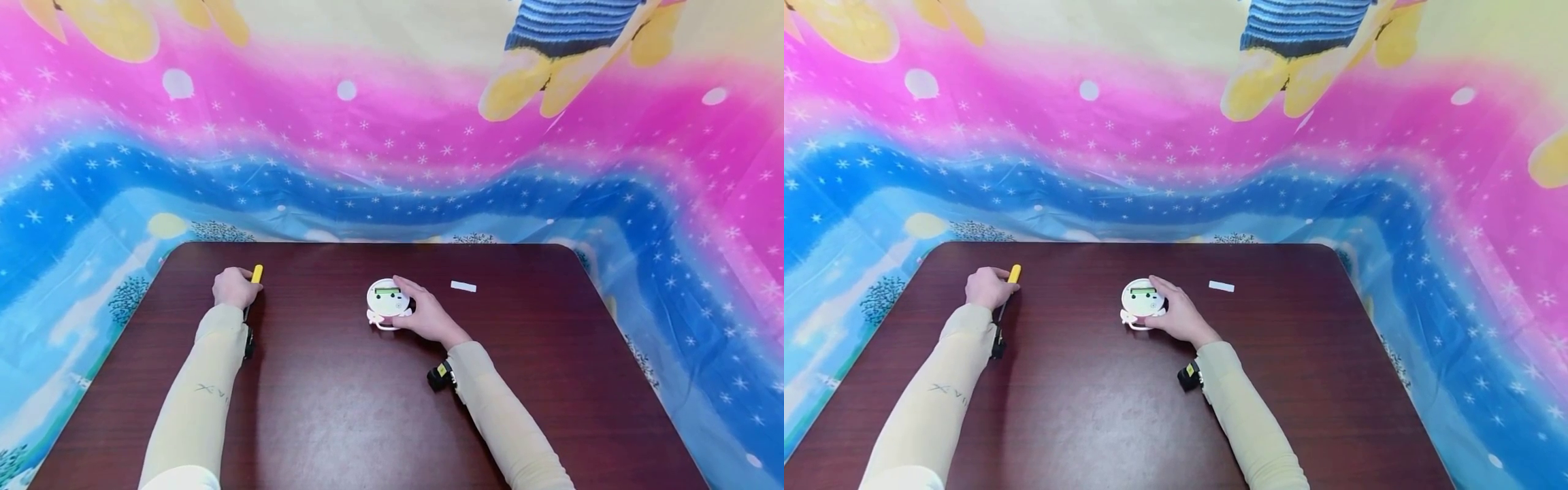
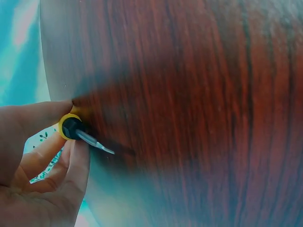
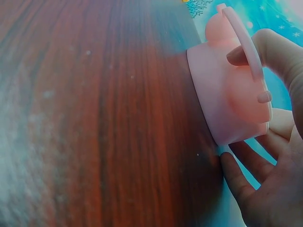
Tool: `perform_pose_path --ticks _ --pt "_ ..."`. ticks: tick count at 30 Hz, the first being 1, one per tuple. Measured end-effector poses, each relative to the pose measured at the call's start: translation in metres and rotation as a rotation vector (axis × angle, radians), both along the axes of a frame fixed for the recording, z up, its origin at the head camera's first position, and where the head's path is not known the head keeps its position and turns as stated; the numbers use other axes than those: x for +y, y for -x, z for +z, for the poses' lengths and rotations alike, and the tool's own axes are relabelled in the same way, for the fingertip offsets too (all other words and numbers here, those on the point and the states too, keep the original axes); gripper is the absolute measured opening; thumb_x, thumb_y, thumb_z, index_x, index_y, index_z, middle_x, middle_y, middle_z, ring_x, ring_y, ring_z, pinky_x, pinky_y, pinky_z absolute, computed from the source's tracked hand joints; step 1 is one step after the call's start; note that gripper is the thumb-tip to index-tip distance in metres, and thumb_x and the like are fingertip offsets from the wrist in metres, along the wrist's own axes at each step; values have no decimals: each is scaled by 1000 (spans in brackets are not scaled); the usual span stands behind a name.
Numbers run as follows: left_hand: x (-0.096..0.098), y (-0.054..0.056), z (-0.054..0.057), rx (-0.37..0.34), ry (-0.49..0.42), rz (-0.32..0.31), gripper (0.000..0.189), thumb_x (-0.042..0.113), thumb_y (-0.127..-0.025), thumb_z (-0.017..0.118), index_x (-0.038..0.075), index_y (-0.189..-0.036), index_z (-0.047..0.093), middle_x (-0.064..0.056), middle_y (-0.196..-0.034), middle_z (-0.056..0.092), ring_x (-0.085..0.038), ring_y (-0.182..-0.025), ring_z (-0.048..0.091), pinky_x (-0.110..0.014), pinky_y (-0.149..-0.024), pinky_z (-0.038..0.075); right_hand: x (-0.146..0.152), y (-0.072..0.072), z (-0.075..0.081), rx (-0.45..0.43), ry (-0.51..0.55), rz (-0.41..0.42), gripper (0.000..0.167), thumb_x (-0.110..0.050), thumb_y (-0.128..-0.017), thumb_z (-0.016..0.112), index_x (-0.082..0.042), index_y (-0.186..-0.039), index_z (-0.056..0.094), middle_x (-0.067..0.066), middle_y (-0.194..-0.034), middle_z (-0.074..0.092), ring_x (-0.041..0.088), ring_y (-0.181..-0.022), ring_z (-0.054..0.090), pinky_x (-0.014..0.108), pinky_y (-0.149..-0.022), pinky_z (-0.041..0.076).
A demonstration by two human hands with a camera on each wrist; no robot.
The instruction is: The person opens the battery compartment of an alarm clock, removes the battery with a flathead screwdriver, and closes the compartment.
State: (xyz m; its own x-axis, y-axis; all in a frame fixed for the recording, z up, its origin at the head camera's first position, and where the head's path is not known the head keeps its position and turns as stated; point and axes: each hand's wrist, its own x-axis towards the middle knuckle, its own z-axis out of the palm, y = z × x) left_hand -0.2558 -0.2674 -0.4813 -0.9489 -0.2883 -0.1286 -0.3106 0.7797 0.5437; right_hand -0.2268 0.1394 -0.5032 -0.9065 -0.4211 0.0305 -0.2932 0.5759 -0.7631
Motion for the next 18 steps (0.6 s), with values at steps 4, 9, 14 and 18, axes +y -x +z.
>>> perform_pose_path --ticks 4,9,14,18 --pt "-1 0 1 -3 -3 11 40 15 -95 69 -10 -126 65 -30 -120 64 -47 -107 57 -55 -95 47 0 1 0 -2 7 0 91 -25 -83 84 -12 -159 37 -3 -162 34 21 -148 28 46 -114 34" --pt "-3 1 8 -5 -15 21 39 14 -97 62 -10 -126 65 -30 -122 63 -48 -110 56 -55 -94 47 0 1 0 -16 2 -4 91 -26 -83 84 -13 -160 36 -6 -163 33 20 -148 27 45 -114 34" --pt "-2 1 16 4 -59 33 40 16 -97 63 -9 -128 64 -29 -123 63 -48 -111 55 -55 -94 47 0 0 -1 -7 22 -2 91 -25 -82 84 -11 -159 38 -4 -162 34 21 -148 28 45 -114 34" --pt "1 3 20 13 -73 38 38 17 -97 65 -7 -127 66 -28 -121 64 -46 -111 56 -54 -95 46 0 1 -1 7 27 -4 91 -25 -81 85 -10 -158 39 -3 -162 36 20 -148 30 44 -114 34"
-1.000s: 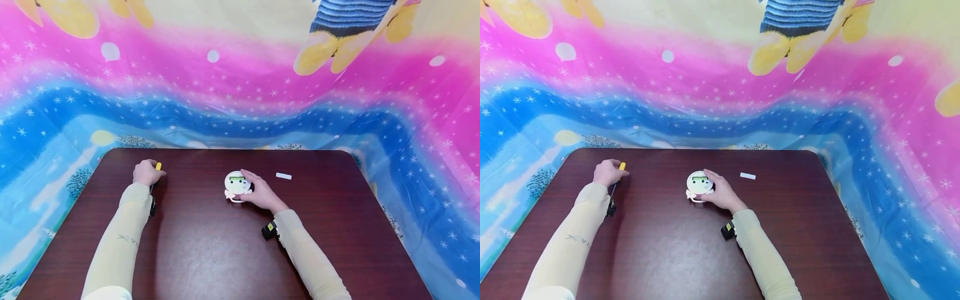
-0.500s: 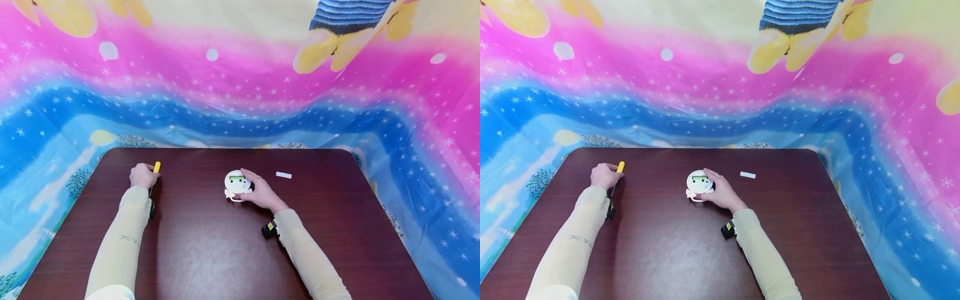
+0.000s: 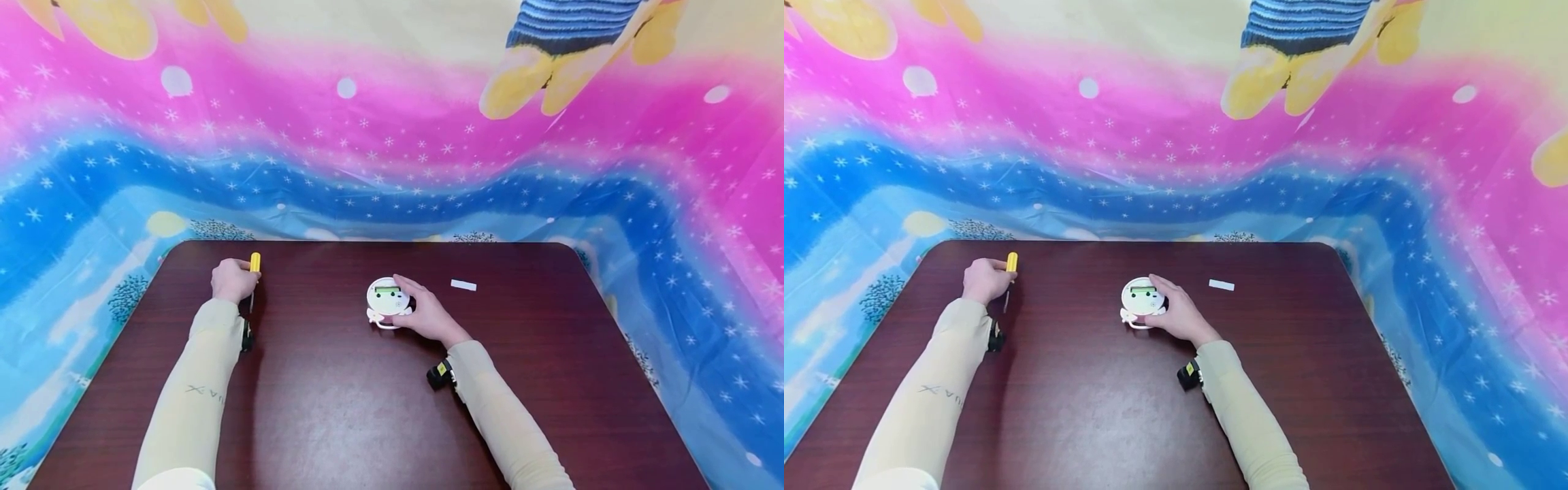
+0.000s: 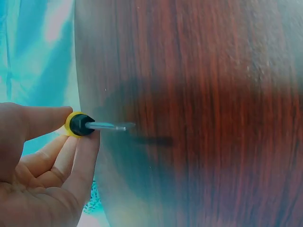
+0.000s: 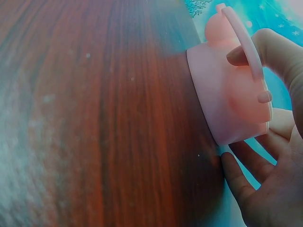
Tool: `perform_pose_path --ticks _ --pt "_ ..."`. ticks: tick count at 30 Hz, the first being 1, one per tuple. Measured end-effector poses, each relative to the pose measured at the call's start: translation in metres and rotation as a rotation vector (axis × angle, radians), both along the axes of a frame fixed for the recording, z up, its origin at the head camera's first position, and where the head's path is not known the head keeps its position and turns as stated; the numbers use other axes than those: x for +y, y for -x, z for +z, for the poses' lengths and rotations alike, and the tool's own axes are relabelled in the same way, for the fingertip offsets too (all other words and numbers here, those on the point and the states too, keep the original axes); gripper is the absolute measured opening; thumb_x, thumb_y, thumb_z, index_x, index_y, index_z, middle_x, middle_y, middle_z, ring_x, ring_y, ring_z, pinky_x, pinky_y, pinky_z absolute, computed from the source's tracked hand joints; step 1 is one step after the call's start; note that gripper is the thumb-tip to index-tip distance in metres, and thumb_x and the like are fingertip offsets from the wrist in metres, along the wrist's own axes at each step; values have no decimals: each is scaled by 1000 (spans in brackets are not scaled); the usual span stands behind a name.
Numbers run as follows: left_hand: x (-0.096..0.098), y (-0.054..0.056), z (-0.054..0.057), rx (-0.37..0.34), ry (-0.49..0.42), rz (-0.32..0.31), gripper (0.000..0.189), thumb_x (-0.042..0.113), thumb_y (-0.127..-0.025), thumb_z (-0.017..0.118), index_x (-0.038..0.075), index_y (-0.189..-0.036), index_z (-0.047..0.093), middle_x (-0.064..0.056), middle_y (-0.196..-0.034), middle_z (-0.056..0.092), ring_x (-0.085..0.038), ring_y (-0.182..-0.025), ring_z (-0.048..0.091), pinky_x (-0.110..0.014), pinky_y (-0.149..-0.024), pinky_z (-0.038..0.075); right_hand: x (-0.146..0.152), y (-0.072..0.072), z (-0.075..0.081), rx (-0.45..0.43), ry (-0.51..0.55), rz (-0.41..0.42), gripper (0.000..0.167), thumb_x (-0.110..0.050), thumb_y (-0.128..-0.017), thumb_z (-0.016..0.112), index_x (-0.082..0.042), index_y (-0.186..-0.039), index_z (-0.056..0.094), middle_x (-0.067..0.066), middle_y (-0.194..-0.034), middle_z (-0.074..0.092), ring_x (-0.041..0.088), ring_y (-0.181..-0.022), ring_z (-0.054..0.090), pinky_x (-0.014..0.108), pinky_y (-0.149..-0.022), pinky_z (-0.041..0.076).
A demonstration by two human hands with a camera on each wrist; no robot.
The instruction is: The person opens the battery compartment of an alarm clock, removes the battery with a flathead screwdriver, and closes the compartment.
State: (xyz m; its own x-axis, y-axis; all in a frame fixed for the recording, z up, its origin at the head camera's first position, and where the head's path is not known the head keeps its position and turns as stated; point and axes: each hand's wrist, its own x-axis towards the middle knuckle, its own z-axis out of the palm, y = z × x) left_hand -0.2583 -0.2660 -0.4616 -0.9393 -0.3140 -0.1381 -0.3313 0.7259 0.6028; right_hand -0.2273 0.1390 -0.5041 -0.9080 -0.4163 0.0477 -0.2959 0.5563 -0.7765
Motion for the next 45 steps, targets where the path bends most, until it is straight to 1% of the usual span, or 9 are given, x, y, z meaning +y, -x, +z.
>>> perform_pose_path --ticks 4,10,13,17,19,27,33,40,45 --pt "4 1 3 12 -19 -8 38 17 -97 66 -7 -126 67 -27 -119 65 -45 -110 57 -54 -93 46 0 0 1 0 2 -1 91 -26 -81 85 -10 -158 39 -2 -161 36 20 -147 30 43 -114 34" --pt "10 3 7 30 -87 -40 37 16 -99 66 -9 -126 65 -26 -117 68 -41 -106 62 -48 -89 51 -1 0 2 -10 -2 -4 92 -28 -81 86 -11 -158 39 -3 -162 35 21 -148 29 45 -114 34" --pt "14 3 9 48 -128 -48 38 16 -98 66 -9 -128 64 -26 -116 69 -36 -100 67 -43 -83 55 0 0 2 -15 -4 -1 92 -27 -82 85 -11 -159 38 -4 -162 34 20 -148 29 45 -114 34" --pt "19 4 12 71 -155 -82 42 13 -97 69 -9 -131 61 -25 -112 71 -30 -89 72 -34 -74 56 0 0 2 -20 -8 -2 92 -25 -82 85 -12 -159 37 -5 -162 34 19 -148 28 44 -113 35" --pt "22 5 14 82 -162 -103 44 12 -96 70 -10 -133 60 -25 -111 71 -29 -87 73 -33 -72 57 0 0 2 -21 -6 -2 91 -25 -82 85 -12 -159 37 -5 -162 34 19 -148 28 43 -114 34" --pt "33 6 19 95 -216 -136 53 8 -96 70 -10 -142 52 -26 -111 70 -33 -88 73 -42 -82 58 -1 0 1 -23 0 -4 91 -28 -83 86 -12 -159 38 -4 -162 34 18 -148 28 42 -114 34" --pt "37 7 20 123 -236 -164 52 8 -96 69 -11 -141 52 -27 -110 70 -34 -86 74 -36 -74 60 0 0 2 -23 -10 3 90 -25 -83 84 -12 -159 37 -5 -162 33 19 -148 28 43 -114 35" --pt "48 7 24 159 -326 -185 48 4 -95 70 -12 -138 55 -28 -107 69 -34 -83 74 -47 -80 59 0 0 2 -22 -23 3 90 -25 -84 84 -13 -160 36 -6 -162 33 17 -148 28 42 -114 34" --pt "55 8 26 179 -366 -202 46 3 -95 71 -11 -136 56 -28 -108 69 -27 -80 74 -43 -77 60 -1 0 1 -22 -16 -2 91 -25 -83 84 -13 -159 37 -5 -162 34 18 -148 28 43 -114 34"
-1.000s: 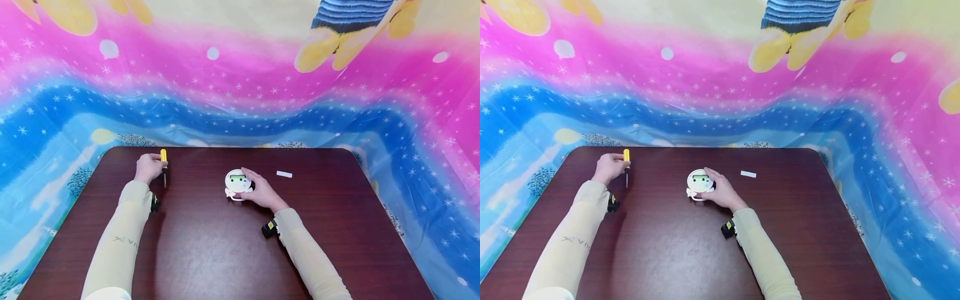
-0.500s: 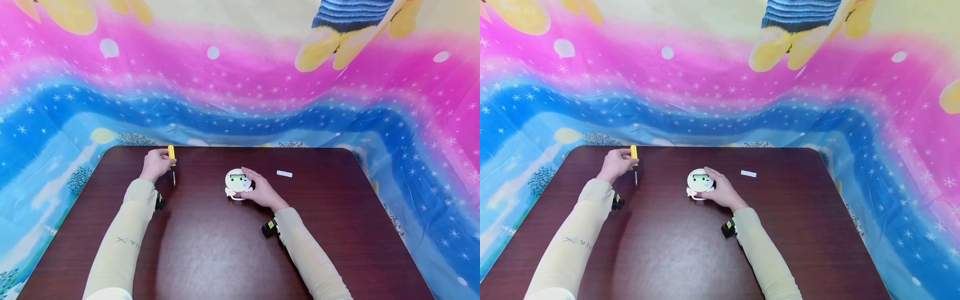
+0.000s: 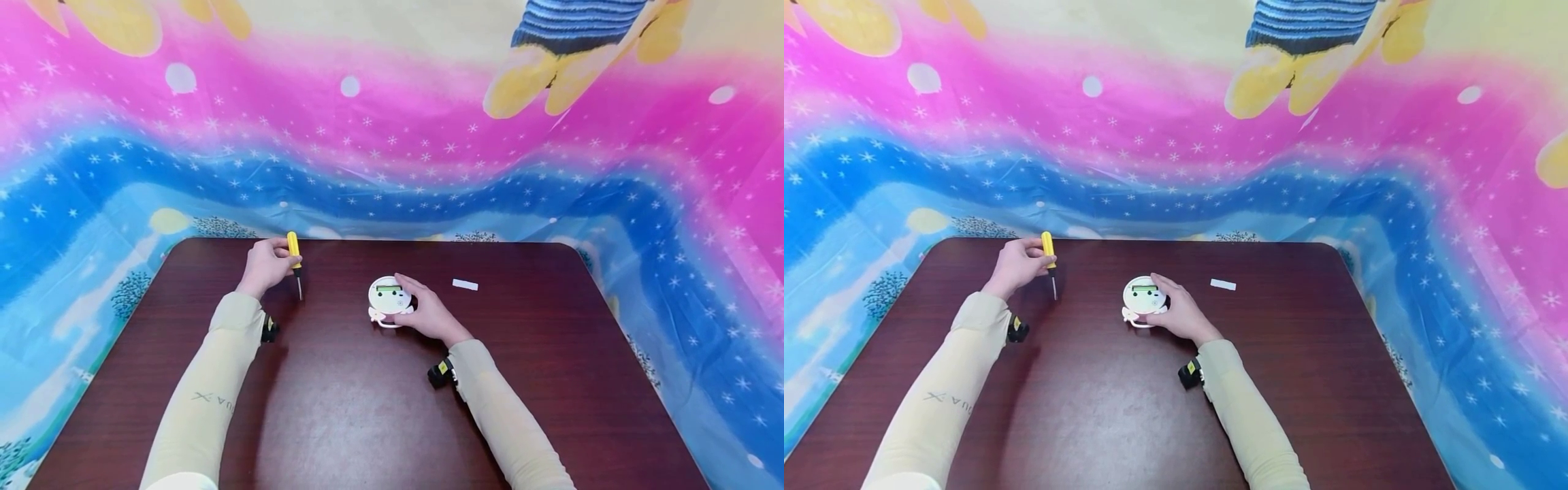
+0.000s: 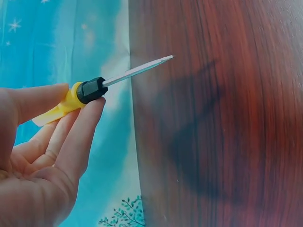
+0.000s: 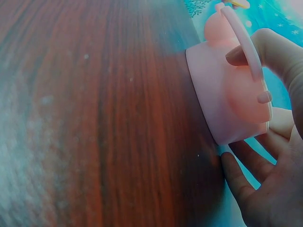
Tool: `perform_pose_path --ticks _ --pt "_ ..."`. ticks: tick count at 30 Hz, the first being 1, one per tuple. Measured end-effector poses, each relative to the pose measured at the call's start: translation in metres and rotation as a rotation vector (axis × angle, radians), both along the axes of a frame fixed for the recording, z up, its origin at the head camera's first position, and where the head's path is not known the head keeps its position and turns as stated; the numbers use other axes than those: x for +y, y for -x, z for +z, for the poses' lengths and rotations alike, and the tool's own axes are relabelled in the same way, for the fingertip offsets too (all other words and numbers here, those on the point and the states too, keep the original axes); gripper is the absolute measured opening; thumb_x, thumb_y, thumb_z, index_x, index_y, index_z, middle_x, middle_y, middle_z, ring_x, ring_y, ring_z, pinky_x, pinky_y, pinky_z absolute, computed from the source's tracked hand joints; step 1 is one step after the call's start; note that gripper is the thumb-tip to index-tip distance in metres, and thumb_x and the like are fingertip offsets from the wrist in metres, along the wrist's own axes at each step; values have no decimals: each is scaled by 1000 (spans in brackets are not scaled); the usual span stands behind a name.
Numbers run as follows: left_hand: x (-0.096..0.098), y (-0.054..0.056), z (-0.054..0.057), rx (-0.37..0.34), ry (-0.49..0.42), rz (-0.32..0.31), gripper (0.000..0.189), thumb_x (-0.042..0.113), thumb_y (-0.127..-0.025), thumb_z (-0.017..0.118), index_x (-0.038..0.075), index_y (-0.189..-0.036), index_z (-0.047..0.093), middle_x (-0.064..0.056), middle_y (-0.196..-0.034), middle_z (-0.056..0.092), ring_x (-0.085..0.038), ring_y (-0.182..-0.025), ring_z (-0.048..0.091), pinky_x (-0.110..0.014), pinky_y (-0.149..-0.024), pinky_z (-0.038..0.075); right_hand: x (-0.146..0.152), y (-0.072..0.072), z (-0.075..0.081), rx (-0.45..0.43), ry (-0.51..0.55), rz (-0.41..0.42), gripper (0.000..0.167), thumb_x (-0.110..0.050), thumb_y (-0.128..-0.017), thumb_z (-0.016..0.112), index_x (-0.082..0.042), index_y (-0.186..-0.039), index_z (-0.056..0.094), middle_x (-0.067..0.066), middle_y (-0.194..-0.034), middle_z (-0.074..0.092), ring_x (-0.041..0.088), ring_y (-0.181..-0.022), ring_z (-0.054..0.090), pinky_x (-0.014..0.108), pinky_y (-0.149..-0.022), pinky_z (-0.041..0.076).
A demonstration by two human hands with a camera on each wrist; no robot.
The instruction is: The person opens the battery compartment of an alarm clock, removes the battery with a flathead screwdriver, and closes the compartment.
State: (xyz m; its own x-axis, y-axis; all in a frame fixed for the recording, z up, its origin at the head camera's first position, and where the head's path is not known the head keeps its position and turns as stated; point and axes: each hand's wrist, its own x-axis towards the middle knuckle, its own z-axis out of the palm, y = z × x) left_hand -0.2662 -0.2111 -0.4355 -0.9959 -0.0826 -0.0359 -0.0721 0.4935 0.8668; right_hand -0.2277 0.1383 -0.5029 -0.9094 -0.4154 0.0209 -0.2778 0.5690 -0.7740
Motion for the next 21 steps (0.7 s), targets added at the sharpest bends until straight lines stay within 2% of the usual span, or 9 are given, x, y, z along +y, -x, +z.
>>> perform_pose_path --ticks 3,8,12,21 --pt "3 0 0 9 -27 -12 46 3 -95 71 -10 -137 56 -28 -109 68 -28 -83 73 -40 -76 60 0 0 -1 3 5 -1 91 -24 -82 85 -13 -159 38 -5 -162 34 18 -148 29 43 -114 34" --pt "8 -1 2 28 -59 -32 47 3 -95 70 -9 -138 56 -29 -109 68 -34 -89 73 -44 -79 59 0 0 -2 13 5 -7 92 -24 -81 86 -12 -159 38 -5 -161 35 17 -147 30 41 -114 34" --pt "12 -2 2 59 -77 -45 46 2 -95 71 -9 -137 57 -28 -108 69 -36 -90 73 -41 -78 60 0 0 -3 21 7 -7 92 -27 -82 87 -11 -158 38 -4 -161 35 17 -147 30 41 -114 34" --pt "19 -1 3 92 -101 -40 45 2 -94 72 -8 -136 59 -27 -107 69 -37 -90 73 -39 -76 60 0 -1 -2 43 8 0 92 -30 -83 87 -10 -158 38 -2 -161 36 18 -148 30 41 -115 32"
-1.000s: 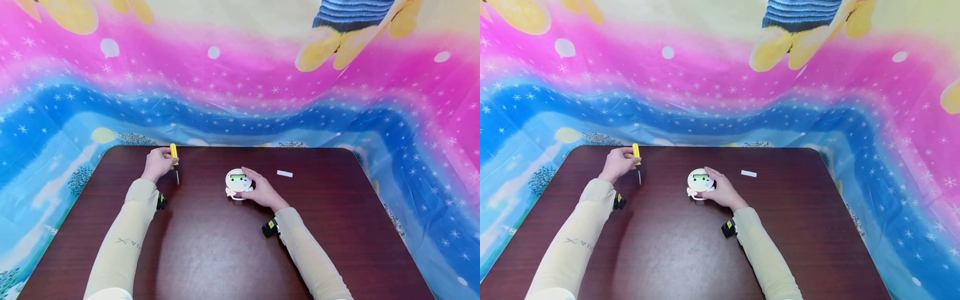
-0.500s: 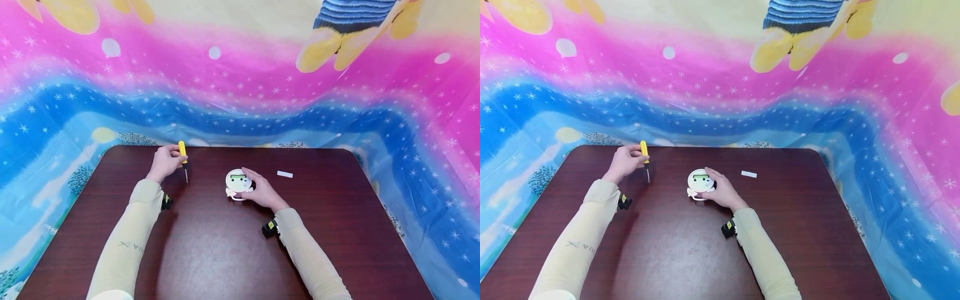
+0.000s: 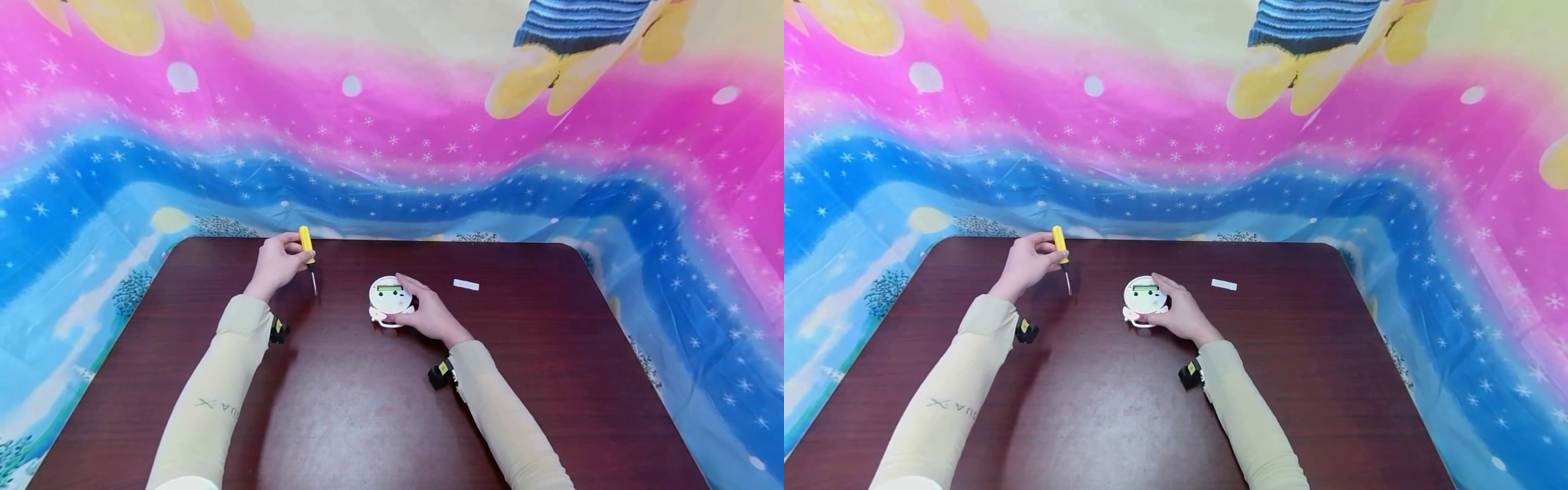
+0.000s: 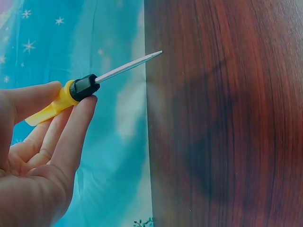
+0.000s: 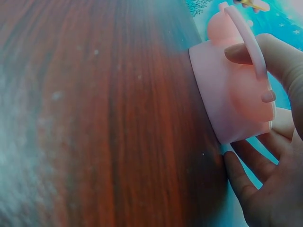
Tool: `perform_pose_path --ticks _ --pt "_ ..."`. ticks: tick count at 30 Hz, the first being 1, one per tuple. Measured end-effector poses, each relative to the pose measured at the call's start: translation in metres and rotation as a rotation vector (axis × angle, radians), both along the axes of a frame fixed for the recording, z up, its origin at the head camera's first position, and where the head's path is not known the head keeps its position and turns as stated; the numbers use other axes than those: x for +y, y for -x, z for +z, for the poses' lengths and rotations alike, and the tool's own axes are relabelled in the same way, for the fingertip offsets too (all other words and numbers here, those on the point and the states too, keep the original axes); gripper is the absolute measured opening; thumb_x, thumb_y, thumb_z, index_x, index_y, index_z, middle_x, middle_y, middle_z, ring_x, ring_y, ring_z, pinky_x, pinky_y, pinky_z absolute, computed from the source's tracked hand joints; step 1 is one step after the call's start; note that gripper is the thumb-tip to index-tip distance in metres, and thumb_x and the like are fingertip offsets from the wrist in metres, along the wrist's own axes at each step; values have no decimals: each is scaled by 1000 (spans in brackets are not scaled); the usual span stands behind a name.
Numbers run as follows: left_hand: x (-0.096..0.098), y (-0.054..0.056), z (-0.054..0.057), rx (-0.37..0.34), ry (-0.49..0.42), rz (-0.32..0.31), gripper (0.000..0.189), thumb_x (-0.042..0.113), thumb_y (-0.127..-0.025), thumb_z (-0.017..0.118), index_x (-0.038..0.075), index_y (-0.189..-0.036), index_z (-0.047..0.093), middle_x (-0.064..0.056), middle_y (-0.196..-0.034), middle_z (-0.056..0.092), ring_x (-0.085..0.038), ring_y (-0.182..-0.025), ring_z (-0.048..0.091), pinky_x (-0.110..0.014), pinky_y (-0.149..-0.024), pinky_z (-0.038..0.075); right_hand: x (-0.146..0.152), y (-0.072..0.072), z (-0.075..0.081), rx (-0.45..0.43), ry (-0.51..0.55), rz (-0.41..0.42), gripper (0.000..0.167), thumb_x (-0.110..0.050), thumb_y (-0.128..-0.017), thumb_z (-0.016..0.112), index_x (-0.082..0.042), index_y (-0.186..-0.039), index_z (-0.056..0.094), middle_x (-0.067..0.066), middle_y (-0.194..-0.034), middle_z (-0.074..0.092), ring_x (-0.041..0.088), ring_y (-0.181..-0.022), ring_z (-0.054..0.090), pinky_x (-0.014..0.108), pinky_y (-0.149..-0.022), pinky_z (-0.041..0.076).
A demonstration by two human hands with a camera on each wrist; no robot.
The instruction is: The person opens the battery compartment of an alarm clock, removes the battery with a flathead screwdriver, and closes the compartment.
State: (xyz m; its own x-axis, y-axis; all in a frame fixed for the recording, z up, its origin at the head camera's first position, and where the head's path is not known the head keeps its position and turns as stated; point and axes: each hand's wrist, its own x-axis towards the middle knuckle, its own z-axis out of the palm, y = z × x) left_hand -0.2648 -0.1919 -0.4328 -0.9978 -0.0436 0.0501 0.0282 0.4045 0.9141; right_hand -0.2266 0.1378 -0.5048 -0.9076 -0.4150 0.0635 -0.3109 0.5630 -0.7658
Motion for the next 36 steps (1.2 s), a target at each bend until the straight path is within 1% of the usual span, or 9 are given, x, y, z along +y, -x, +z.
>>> perform_pose_path --ticks 3,6,13,18,21,25,29,32,36 --pt "3 -1 2 -1 -16 4 45 2 -94 72 -7 -136 58 -26 -108 69 -39 -92 72 -42 -78 60 0 0 0 1 4 0 92 -29 -83 87 -9 -158 38 -1 -161 36 18 -148 29 40 -116 32" --pt "6 -2 4 -1 -39 4 44 0 -94 71 -7 -136 58 -26 -108 68 -36 -91 72 -43 -78 60 0 0 0 5 2 2 92 -28 -83 87 -8 -158 38 0 -162 35 19 -148 29 40 -116 31" --pt "13 -3 6 2 -79 -1 40 -1 -94 71 -9 -131 58 -25 -108 67 -32 -89 73 -39 -77 60 0 1 -2 11 0 -2 92 -27 -83 87 -8 -158 38 0 -161 36 20 -148 30 40 -116 31" --pt "17 -3 4 -3 -124 -21 40 0 -95 70 -9 -131 55 -26 -115 66 -27 -89 73 -42 -81 59 0 1 -3 11 11 -3 93 -30 -82 88 -9 -158 38 0 -161 36 20 -148 30 41 -115 32" --pt "19 -2 3 -8 -154 -36 41 0 -95 70 -10 -131 53 -27 -119 67 -24 -90 73 -38 -79 60 0 2 -4 10 10 -4 93 -31 -83 87 -9 -158 38 0 -161 36 20 -148 30 42 -115 32" --pt "22 -3 3 2 -195 -39 39 0 -95 70 -8 -130 54 -26 -117 69 -21 -89 73 -32 -75 60 0 2 -4 7 10 -3 93 -31 -83 87 -10 -158 38 0 -162 36 19 -148 29 42 -115 32" --pt "26 -5 4 32 -221 -29 38 -2 -93 72 -9 -126 55 -27 -114 69 -20 -87 73 -32 -74 60 0 2 -4 2 12 -2 92 -32 -83 87 -11 -158 38 -1 -161 36 18 -148 29 41 -116 32" --pt "29 -6 5 44 -218 -18 38 -2 -92 73 -7 -125 56 -26 -112 70 -21 -87 74 -32 -73 60 0 2 -4 -1 13 -3 93 -33 -83 87 -11 -158 38 -3 -161 35 17 -148 29 40 -116 32" --pt "32 -8 7 50 -218 -11 43 0 -92 75 -4 -130 57 -23 -111 72 -22 -89 74 -31 -73 60 0 2 -4 -5 11 -5 93 -33 -83 87 -11 -159 38 -2 -161 35 16 -148 29 39 -116 31"
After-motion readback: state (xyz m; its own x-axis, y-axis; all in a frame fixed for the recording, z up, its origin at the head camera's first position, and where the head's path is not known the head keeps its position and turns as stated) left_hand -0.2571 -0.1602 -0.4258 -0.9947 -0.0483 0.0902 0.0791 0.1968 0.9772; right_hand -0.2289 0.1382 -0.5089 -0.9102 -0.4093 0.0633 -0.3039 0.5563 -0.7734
